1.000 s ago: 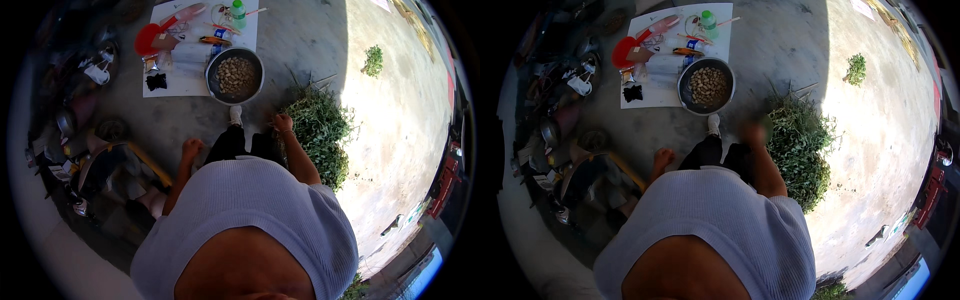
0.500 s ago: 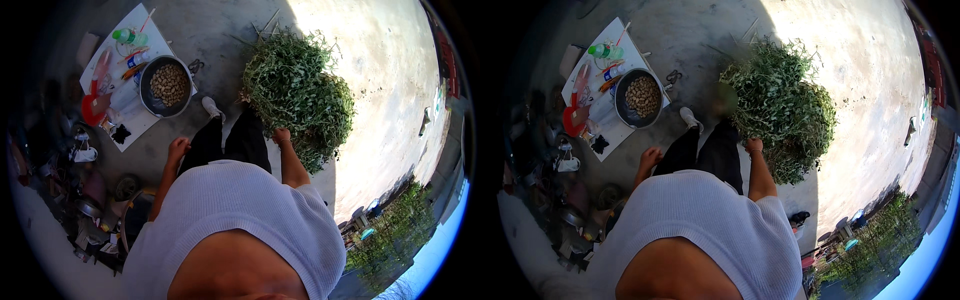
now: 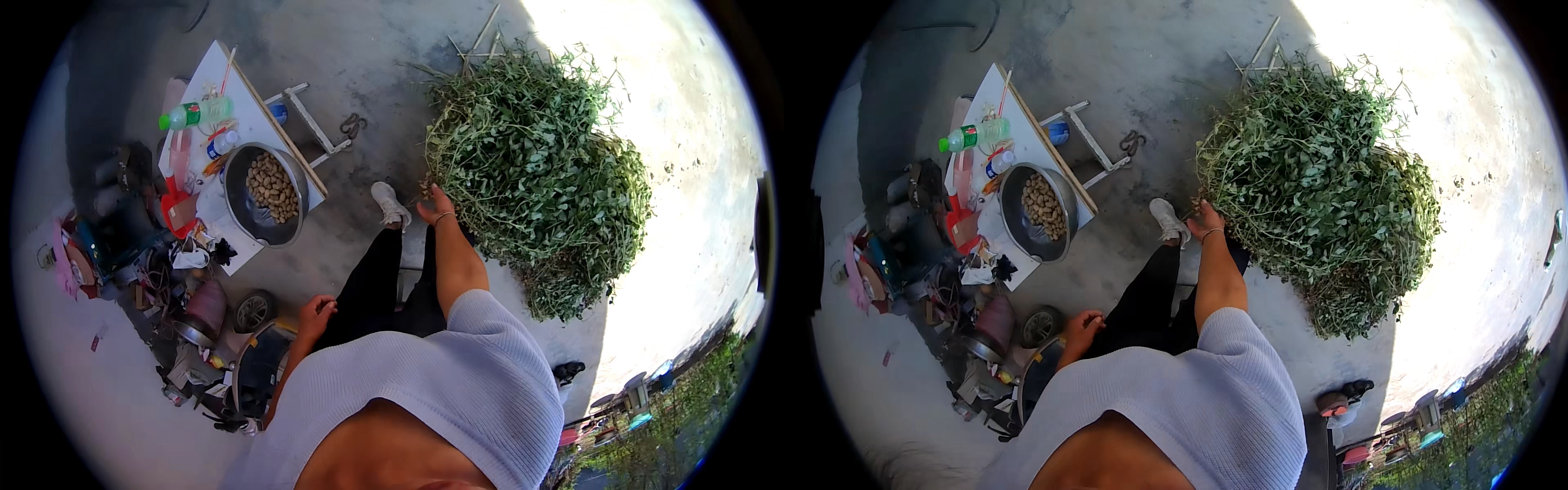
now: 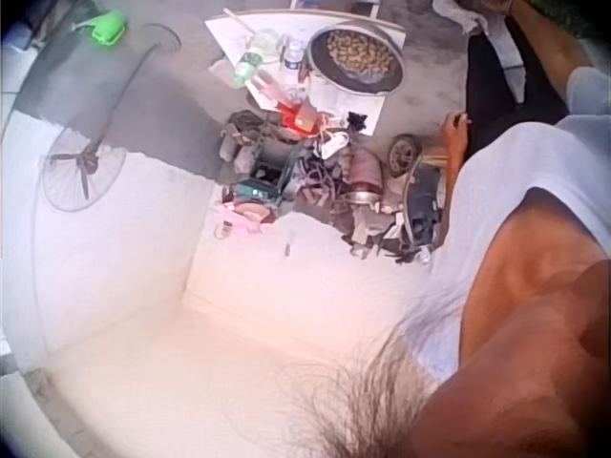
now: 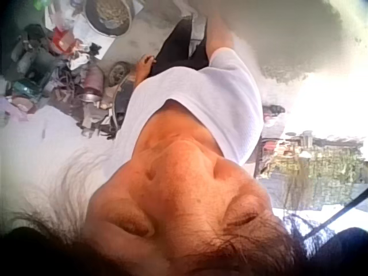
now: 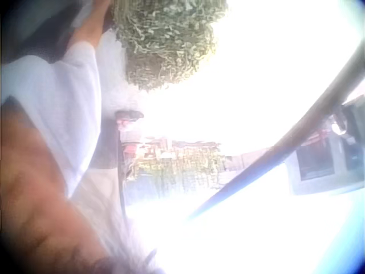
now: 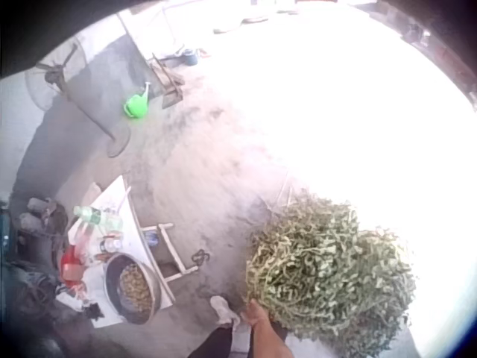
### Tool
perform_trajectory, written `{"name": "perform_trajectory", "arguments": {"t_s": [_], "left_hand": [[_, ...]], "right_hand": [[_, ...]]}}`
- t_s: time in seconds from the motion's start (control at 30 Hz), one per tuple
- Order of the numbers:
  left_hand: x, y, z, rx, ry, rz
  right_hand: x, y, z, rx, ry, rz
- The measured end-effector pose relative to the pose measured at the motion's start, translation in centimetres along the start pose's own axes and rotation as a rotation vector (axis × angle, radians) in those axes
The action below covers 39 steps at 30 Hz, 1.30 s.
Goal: The person stands outdoors and repeatedly picks up peanut vines from a pile on the ground. They manually shell the peanuts by hand, dropping the kernels into a metal bowl on a nearby table and discarding the empty pods back onto the pile.
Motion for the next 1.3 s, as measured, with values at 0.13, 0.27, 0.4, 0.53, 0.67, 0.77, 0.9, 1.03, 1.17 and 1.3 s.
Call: {"name": "perform_trajectory", "arguments": {"t_s": [0.13,0.27,0.4,0.53,0.67,0.77,0.9,1.03,1.17,1.3], "left_hand": [[-1.4,0.4,1.2,0.009,0.168,0.090],[-3.3,1.3,2.9,0.039,0.217,0.183],[-10.6,1.7,5.8,0.149,0.239,0.299],[-18.3,2.5,8.5,0.268,0.323,0.434],[-30.3,2.0,13.5,0.262,0.509,0.840],[-42.1,-2.3,19.2,0.315,0.643,1.135],[-52.9,-8.1,27.5,0.276,1.045,1.794],[-55.6,-8.2,35.2,0.790,1.258,1.996],[-59.0,-5.8,38.2,0.894,1.217,1.954],[-63.6,-2.5,38.9,0.886,0.828,1.748]], "right_hand": [[4.4,2.5,1.3,0.194,0.351,0.069],[12.2,-3.3,0.6,0.226,0.175,-0.129],[20.9,-13.9,-3.9,0.327,0.004,-0.345],[27.5,-27.0,-9.3,0.368,0.064,-0.361],[29.9,-39.1,-12.0,0.422,0.021,-0.516],[29.6,-45.2,-11.5,0.441,-0.025,-0.612],[29.0,-50.0,-9.6,0.418,-0.095,-0.701],[30.5,-51.4,-7.2,0.354,-0.113,-0.748],[32.7,-51.4,-5.1,0.254,-0.061,-0.892],[32.9,-55.1,-1.8,0.009,0.178,-1.187]]}}
Point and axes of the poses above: each hand's wrist, its own y-axis towards the middle knuckle, its own z-axis out of the palm, x = y × z, the point moved 2 cm from there along y, towards the middle knuckle, and after that the axes turned 3 degrees about x, right-handed, at the moved point
